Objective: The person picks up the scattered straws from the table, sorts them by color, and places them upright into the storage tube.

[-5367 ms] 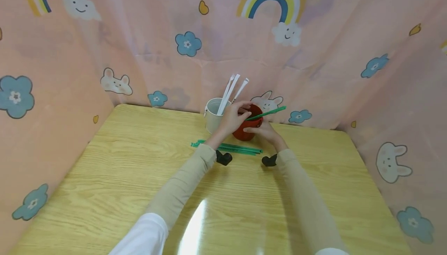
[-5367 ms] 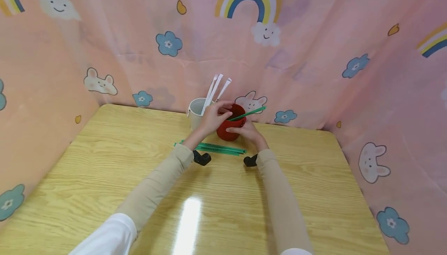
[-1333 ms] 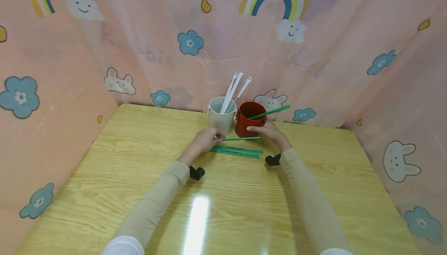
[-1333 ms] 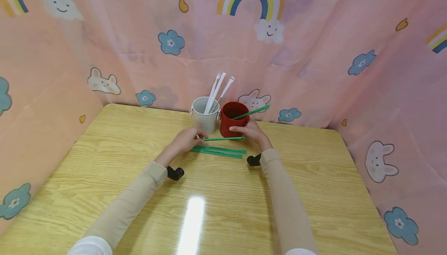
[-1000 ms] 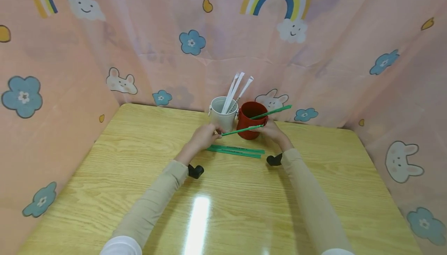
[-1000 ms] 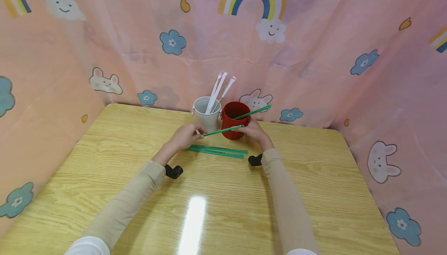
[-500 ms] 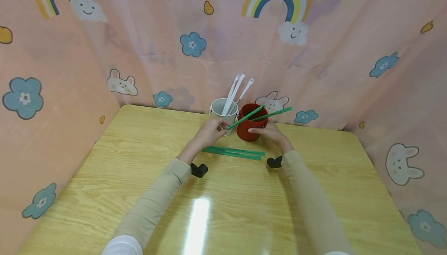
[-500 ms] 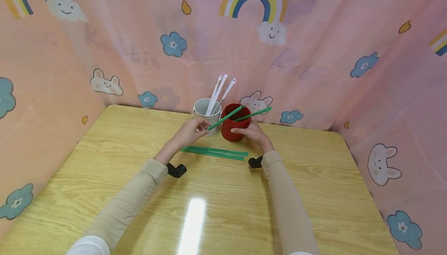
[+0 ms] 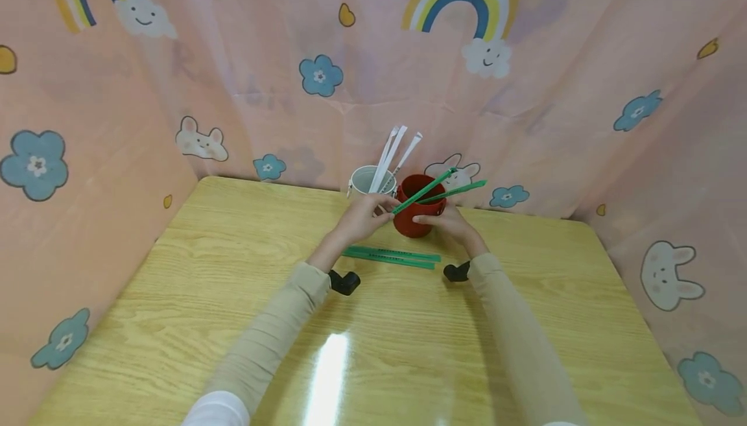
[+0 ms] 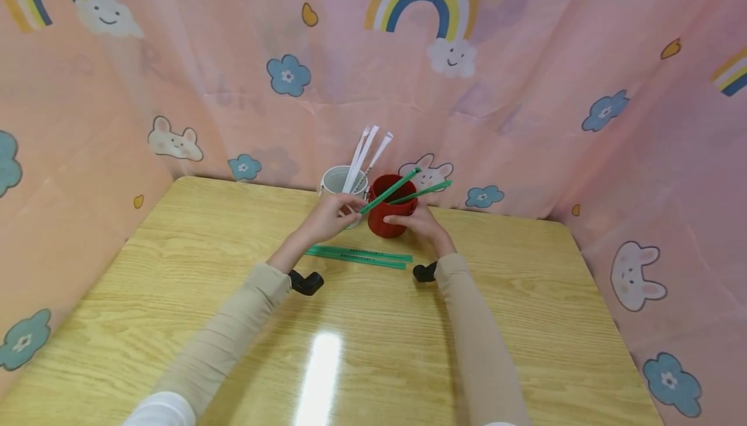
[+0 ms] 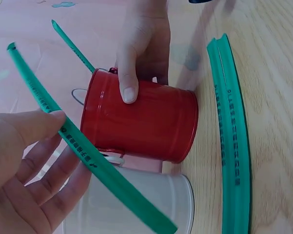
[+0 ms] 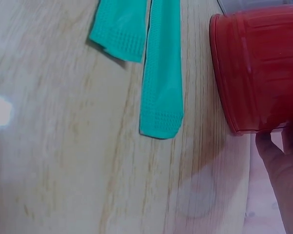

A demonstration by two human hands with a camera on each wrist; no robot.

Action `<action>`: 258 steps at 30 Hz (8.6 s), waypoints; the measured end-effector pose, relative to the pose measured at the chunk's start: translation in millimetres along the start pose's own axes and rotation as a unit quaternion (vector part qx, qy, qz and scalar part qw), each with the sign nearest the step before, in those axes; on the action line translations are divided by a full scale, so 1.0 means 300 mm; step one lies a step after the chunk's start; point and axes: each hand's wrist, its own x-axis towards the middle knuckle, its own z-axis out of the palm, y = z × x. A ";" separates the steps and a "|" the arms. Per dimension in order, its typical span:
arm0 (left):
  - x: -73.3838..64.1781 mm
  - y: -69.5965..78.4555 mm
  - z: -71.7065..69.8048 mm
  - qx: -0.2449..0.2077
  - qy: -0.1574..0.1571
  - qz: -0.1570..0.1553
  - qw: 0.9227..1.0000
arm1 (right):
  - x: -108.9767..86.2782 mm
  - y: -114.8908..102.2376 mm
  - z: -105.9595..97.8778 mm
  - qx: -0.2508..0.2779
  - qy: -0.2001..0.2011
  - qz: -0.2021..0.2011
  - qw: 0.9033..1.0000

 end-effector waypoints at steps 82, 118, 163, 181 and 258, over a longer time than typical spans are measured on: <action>0.176 0.075 0.195 0.032 0.120 0.014 0.992 | -0.002 -0.006 0.003 -0.002 0.002 -0.020 1.000; 0.036 -0.039 0.134 -0.051 0.089 0.008 0.995 | 0.004 0.012 0.003 0.006 0.011 -0.014 1.000; -0.098 -0.151 0.136 0.079 -0.113 -0.056 0.989 | -0.003 -0.002 0.011 0.010 0.018 -0.013 1.000; -0.110 -0.145 0.141 0.143 -0.119 -0.053 0.981 | -0.002 0.006 0.011 0.020 0.019 -0.012 1.000; 0.024 0.036 -0.043 -0.008 0.022 -0.027 0.999 | 0.043 0.106 -0.014 -0.005 0.020 -0.012 1.000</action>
